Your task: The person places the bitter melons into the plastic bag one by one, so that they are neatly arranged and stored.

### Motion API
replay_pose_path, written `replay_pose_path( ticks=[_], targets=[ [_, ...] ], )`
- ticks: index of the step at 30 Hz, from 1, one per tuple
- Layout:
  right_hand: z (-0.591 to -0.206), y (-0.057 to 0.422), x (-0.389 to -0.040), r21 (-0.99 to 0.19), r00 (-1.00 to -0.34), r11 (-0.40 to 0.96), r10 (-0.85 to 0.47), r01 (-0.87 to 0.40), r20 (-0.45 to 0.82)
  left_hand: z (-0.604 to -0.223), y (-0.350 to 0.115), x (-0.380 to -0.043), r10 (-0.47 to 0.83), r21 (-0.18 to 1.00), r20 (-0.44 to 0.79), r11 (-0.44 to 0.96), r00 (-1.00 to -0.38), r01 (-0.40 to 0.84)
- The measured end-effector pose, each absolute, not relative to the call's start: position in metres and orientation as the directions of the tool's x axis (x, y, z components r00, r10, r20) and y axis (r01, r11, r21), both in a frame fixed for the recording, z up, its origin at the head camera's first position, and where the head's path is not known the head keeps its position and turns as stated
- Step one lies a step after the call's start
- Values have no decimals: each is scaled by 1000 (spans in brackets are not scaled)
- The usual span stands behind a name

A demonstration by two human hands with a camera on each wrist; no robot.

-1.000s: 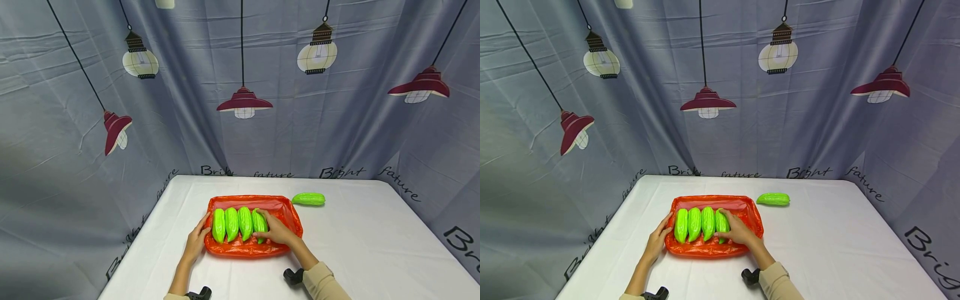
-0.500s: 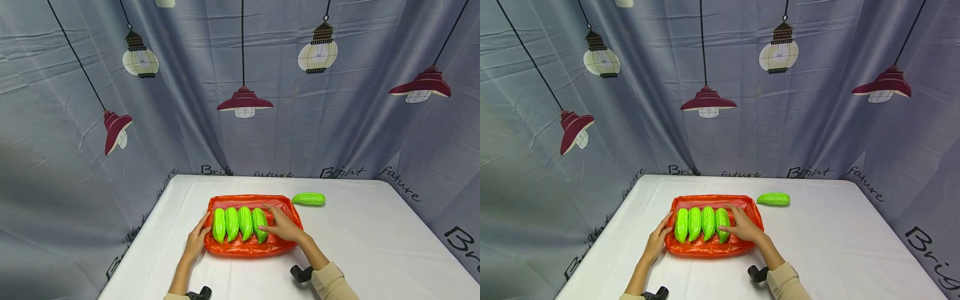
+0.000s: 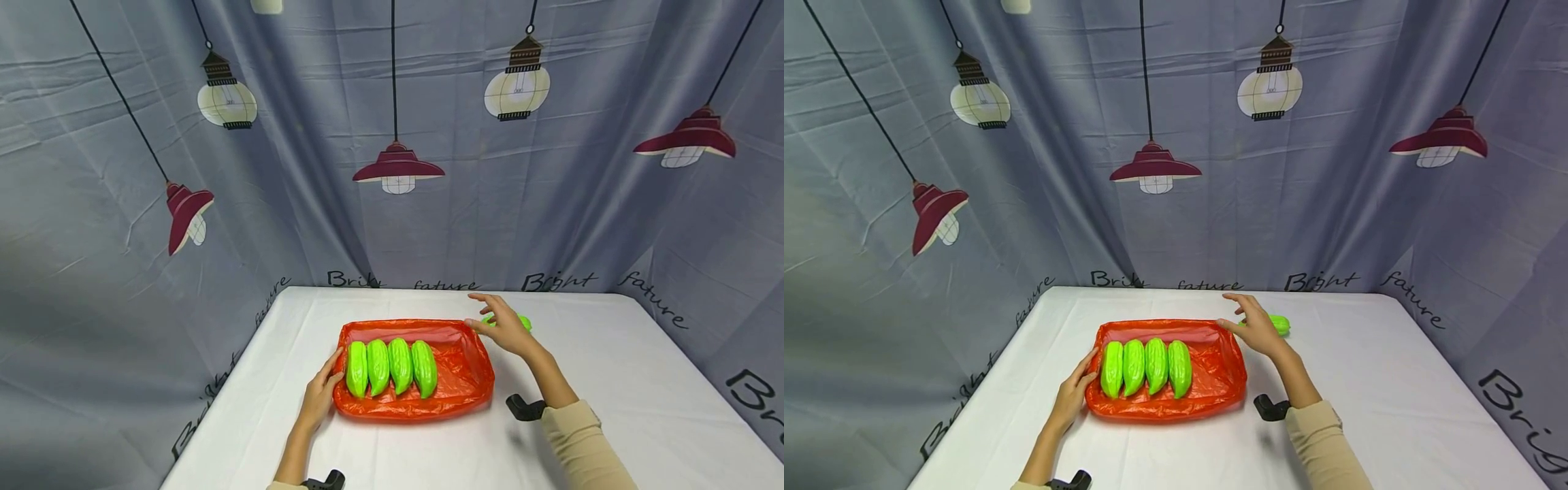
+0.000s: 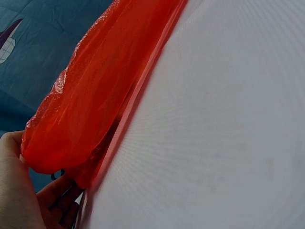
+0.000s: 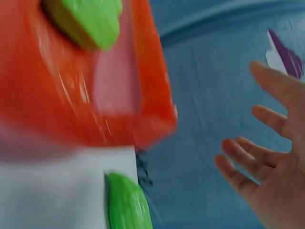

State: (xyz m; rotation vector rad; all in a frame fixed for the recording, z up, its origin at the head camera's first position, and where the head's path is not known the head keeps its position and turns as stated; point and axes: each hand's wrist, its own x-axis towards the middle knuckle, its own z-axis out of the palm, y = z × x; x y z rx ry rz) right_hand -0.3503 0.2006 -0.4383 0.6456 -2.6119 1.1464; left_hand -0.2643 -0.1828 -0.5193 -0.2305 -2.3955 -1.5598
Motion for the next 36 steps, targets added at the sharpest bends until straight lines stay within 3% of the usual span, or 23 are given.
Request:
replay_pose_path(
  ticks=[12,23,36],
  targets=[
    [-461,259,-385,-512,-897,747,-270,-424,350,-520,-183,-264,-10,876,294,402,-956,265],
    [-492,288,-407,-506,-909,755,-327,-416,259,-521,-183,-265,-6,873,297,406,-955,269],
    [-502,296,-416,-545,-899,724,-412,-423,151,-521,-182,-265,-13,873,284,417,-959,253]
  ],
)
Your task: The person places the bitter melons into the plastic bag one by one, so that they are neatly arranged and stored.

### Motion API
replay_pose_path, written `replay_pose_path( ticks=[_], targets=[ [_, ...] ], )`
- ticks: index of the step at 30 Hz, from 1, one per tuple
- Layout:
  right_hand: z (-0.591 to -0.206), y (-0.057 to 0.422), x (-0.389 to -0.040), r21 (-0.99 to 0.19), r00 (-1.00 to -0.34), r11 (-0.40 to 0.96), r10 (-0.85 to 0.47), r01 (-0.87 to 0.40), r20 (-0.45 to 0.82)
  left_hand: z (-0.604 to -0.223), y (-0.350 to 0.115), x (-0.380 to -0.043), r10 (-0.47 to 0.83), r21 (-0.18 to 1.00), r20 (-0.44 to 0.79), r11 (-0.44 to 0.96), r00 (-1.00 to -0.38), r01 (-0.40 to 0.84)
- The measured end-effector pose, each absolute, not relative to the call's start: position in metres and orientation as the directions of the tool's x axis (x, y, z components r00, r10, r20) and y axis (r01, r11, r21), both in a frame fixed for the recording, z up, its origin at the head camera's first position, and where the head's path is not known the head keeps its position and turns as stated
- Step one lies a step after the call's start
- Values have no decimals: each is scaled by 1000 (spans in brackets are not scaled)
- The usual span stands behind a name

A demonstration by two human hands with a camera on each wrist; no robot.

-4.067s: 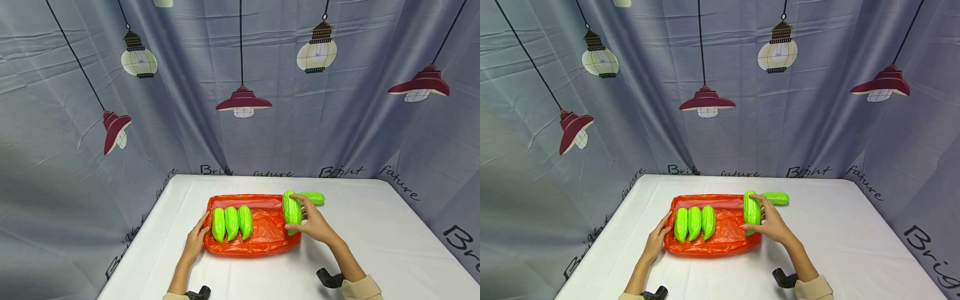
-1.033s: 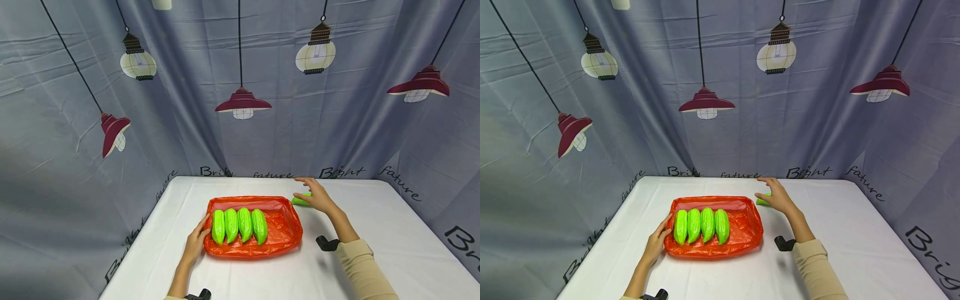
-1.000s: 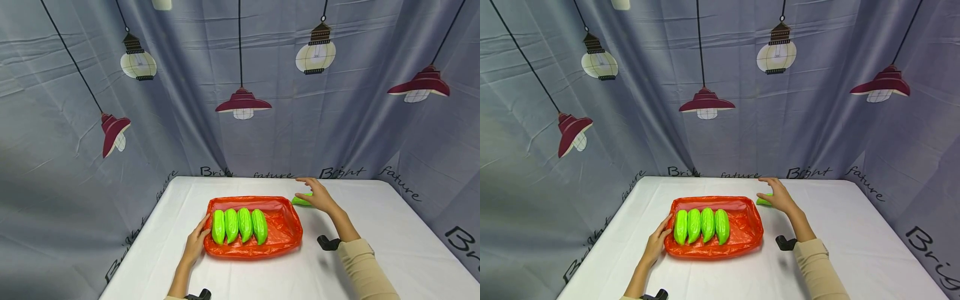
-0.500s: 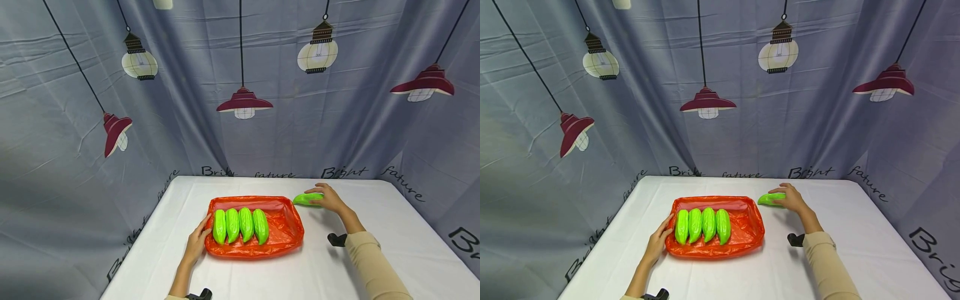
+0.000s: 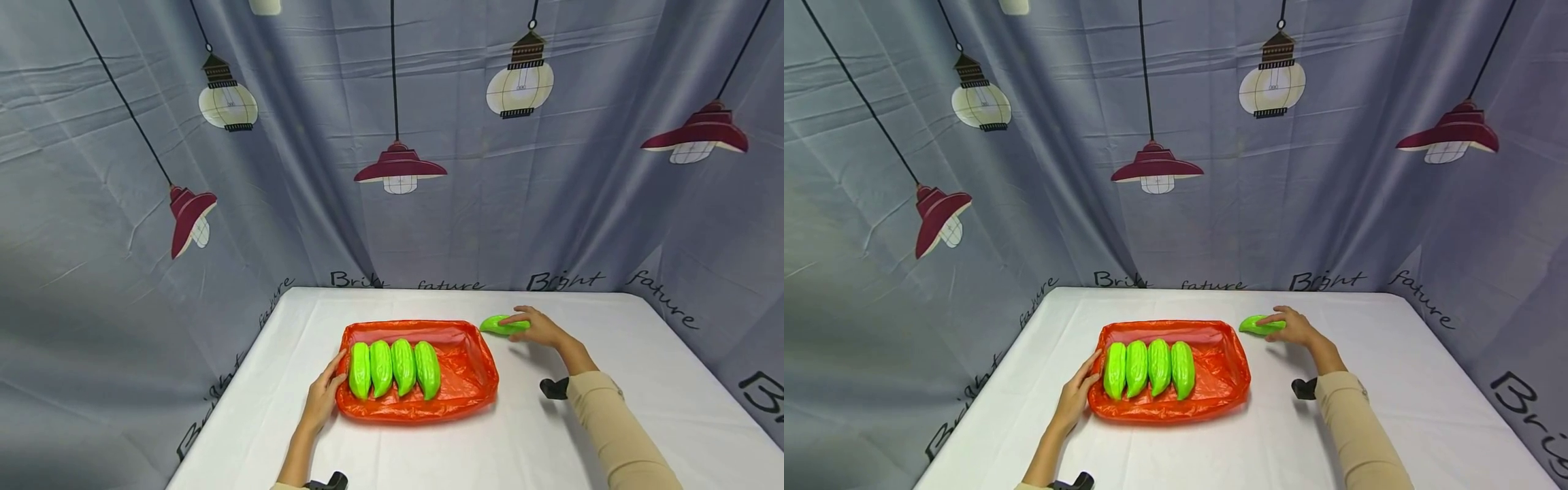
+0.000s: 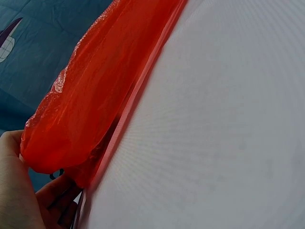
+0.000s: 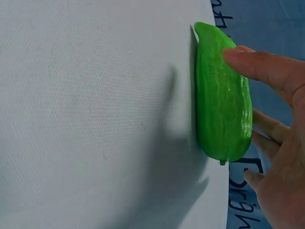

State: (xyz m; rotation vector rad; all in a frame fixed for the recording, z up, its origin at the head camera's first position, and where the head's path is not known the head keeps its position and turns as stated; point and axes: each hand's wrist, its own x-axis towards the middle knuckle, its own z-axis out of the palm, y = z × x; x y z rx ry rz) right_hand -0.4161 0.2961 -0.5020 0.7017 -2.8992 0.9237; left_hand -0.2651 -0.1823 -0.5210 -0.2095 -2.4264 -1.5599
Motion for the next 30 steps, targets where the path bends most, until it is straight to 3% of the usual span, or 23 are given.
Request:
replay_pose_path(
  ticks=[9,14,21,30],
  targets=[
    [-504,297,-414,-609,-894,681,-434,-407,112,-555,-191,-286,-33,872,299,415,-954,259],
    [-504,298,-410,-578,-890,701,-444,-418,104,-556,-193,-288,-24,867,312,415,-950,275],
    [-506,298,-398,-631,-924,719,-382,-293,-6,-557,-194,-289,-20,858,326,427,-945,287],
    [-517,292,-372,-662,-939,696,-342,-278,35,-550,-190,-283,-31,868,310,416,-950,270]
  ],
)
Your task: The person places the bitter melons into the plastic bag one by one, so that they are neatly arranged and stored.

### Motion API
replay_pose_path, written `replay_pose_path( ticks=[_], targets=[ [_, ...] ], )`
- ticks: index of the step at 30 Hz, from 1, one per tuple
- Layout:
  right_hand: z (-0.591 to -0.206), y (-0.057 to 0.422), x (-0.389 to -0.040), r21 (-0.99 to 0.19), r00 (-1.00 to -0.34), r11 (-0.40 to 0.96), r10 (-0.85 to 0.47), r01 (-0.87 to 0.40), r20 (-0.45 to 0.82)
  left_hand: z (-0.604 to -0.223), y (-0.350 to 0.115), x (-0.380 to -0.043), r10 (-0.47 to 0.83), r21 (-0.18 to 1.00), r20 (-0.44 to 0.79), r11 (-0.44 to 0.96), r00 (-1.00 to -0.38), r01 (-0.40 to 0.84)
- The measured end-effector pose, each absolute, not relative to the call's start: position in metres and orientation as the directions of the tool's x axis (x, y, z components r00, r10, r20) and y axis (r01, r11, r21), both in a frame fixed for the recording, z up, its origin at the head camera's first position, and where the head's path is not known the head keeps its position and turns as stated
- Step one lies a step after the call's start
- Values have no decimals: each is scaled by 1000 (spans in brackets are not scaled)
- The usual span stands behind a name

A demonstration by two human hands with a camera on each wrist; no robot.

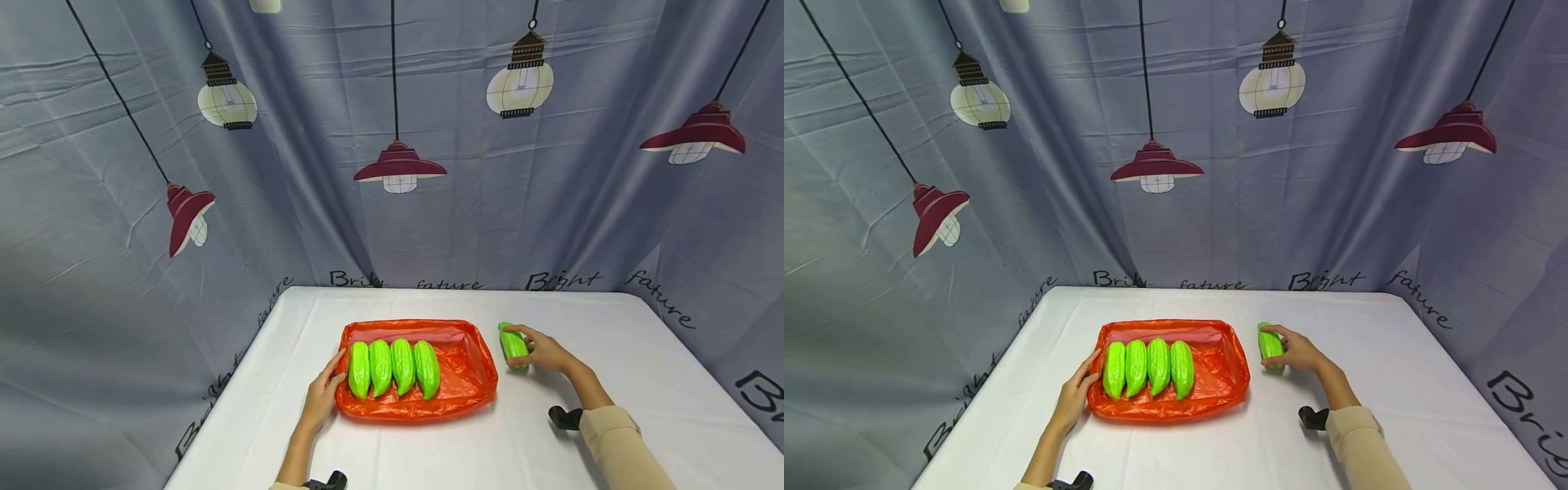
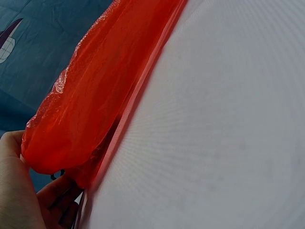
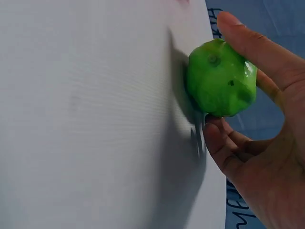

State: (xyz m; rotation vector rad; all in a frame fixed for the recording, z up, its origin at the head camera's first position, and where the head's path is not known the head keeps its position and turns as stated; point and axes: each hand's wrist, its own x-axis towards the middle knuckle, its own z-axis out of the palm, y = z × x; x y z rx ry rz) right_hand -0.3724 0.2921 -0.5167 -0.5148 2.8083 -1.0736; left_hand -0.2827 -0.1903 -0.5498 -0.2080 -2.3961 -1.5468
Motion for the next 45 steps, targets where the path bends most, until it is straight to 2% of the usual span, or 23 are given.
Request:
replay_pose_path(
  ticks=[8,15,23,31,38,45],
  targets=[
    [-515,286,-348,-635,-921,675,-346,-376,178,-522,-184,-266,-14,867,300,421,-954,266],
    [-495,274,-328,-651,-926,658,-288,-378,246,-554,-196,-286,-30,860,306,438,-952,263],
    [-467,247,-310,-693,-902,577,-290,-431,320,-523,-188,-268,-11,867,304,417,-953,272],
    [-456,211,-302,-694,-874,538,-367,-479,319,-547,-194,-282,-21,863,308,426,-951,270],
    [-476,189,-303,-661,-846,547,-450,-514,286,-558,-195,-287,-32,865,322,415,-946,281],
    [-491,178,-305,-658,-841,544,-463,-520,282,-557,-194,-287,-26,860,333,419,-943,292]
  ],
)
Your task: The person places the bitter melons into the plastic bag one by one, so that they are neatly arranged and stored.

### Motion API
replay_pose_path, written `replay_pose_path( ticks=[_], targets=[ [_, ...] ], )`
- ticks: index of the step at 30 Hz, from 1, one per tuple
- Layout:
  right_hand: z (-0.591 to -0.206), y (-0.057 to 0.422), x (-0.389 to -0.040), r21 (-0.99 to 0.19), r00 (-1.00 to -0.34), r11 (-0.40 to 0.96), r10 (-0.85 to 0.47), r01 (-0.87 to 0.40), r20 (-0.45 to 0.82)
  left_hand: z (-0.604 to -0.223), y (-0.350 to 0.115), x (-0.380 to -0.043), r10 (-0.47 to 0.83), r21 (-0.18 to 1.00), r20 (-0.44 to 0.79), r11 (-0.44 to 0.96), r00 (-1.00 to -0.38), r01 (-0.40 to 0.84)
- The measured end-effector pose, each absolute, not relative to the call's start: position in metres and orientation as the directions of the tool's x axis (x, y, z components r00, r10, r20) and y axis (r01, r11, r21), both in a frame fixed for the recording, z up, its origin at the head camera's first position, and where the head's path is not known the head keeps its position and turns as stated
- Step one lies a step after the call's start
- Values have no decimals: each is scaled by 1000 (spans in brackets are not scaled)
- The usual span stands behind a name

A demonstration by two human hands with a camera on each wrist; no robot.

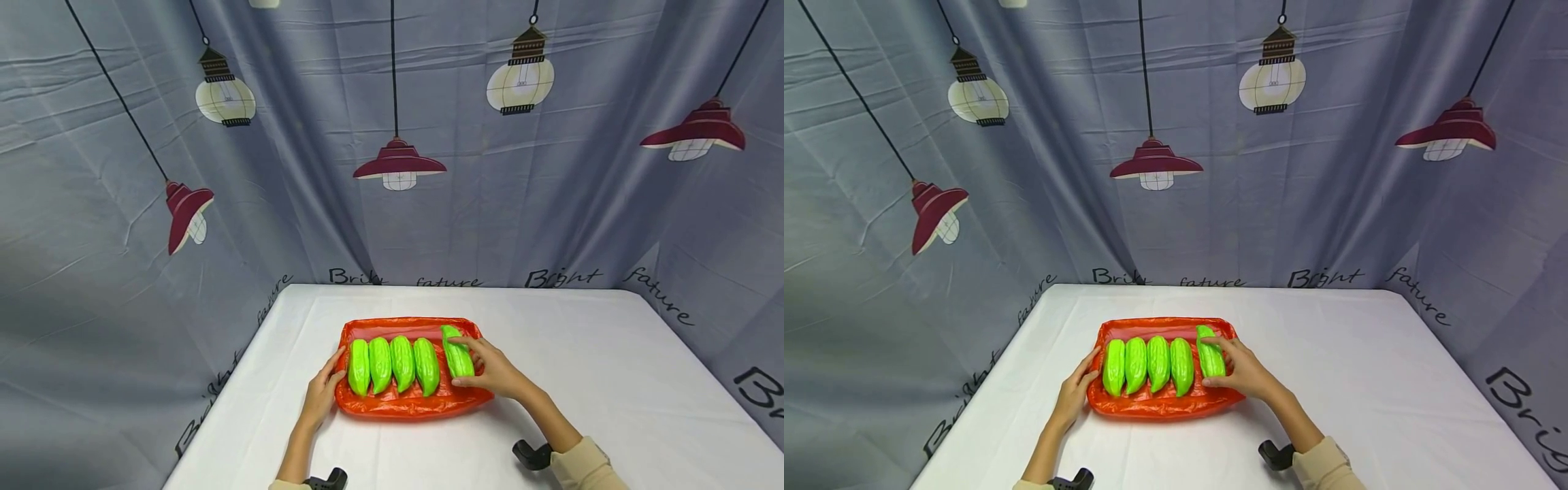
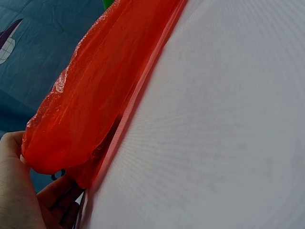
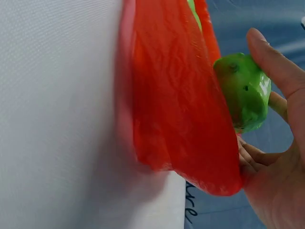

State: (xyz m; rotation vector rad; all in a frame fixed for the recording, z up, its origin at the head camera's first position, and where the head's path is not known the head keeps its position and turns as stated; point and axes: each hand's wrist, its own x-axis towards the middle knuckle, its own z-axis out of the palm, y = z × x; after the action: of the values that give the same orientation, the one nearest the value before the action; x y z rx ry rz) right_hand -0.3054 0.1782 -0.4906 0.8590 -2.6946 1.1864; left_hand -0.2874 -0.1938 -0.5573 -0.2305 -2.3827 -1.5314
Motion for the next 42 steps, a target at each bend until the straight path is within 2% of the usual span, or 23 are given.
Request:
replay_pose_path(
  ticks=[13,24,31,36,42],
  targets=[
    [-507,172,-312,-671,-850,556,-475,-490,227,-556,-193,-286,-23,875,299,405,-954,264],
    [-518,166,-315,-628,-860,611,-465,-482,208,-555,-193,-286,-26,869,307,416,-951,269],
    [-520,163,-313,-604,-868,643,-462,-470,184,-529,-185,-272,-20,881,271,409,-962,240],
    [-521,162,-314,-591,-872,660,-459,-464,172,-554,-192,-286,-22,874,288,414,-957,254],
    [-520,161,-314,-586,-870,662,-462,-468,173,-558,-194,-287,-15,868,304,415,-952,271]
  ],
)
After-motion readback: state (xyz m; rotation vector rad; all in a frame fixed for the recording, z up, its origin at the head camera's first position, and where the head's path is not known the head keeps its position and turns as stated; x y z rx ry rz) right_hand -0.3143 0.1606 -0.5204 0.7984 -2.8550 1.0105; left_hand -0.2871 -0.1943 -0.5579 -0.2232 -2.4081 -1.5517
